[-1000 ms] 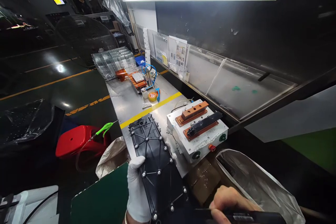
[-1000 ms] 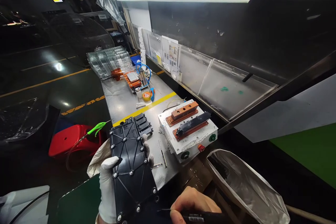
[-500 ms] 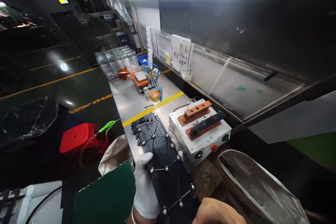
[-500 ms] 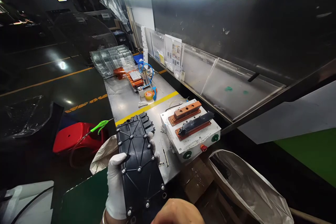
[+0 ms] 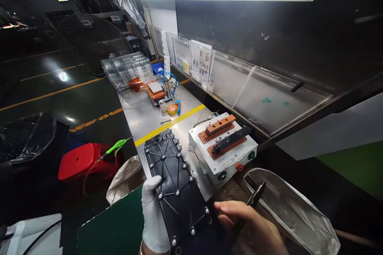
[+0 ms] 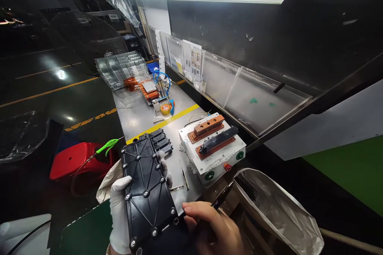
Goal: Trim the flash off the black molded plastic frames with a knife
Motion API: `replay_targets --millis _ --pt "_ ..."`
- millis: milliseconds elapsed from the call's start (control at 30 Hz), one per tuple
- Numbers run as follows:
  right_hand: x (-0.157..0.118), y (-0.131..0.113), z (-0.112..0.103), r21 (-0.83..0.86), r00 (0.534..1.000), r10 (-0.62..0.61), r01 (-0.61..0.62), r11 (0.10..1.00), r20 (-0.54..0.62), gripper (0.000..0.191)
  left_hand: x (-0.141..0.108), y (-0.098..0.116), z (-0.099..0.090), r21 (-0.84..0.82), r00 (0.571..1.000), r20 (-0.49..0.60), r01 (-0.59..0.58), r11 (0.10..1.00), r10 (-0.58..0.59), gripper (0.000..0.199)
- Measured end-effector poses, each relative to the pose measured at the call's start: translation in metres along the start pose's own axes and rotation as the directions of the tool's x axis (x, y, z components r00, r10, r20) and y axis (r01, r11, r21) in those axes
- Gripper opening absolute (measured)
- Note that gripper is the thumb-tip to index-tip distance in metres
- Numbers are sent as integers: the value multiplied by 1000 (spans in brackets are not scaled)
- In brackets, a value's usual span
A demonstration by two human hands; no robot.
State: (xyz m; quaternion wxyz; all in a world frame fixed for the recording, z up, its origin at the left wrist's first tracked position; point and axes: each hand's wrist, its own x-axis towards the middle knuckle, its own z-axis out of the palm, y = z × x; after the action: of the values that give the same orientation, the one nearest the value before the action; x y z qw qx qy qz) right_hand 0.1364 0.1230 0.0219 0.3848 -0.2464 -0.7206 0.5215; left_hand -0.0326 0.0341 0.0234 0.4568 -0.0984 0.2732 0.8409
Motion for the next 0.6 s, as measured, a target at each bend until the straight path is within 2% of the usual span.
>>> replay_targets --millis 100,333,467,600 --pt "1 6 5 -52 1000 -29 29 998 -3 9 -1 0 -2 4 1000 2 -24 1000 24 31" --pt "2 1 13 -112 1000 -26 25 993 -10 3 0 0 -5 -4 999 -19 -47 999 47 34" --pt "7 1 9 -161 997 -71 71 984 1 4 -1 -2 -2 5 999 -30 -38 999 38 40" --pt "15 -6 -2 -80 1000 -25 25 996 2 5 -2 -5 0 33 999 -16 -28 999 29 34"
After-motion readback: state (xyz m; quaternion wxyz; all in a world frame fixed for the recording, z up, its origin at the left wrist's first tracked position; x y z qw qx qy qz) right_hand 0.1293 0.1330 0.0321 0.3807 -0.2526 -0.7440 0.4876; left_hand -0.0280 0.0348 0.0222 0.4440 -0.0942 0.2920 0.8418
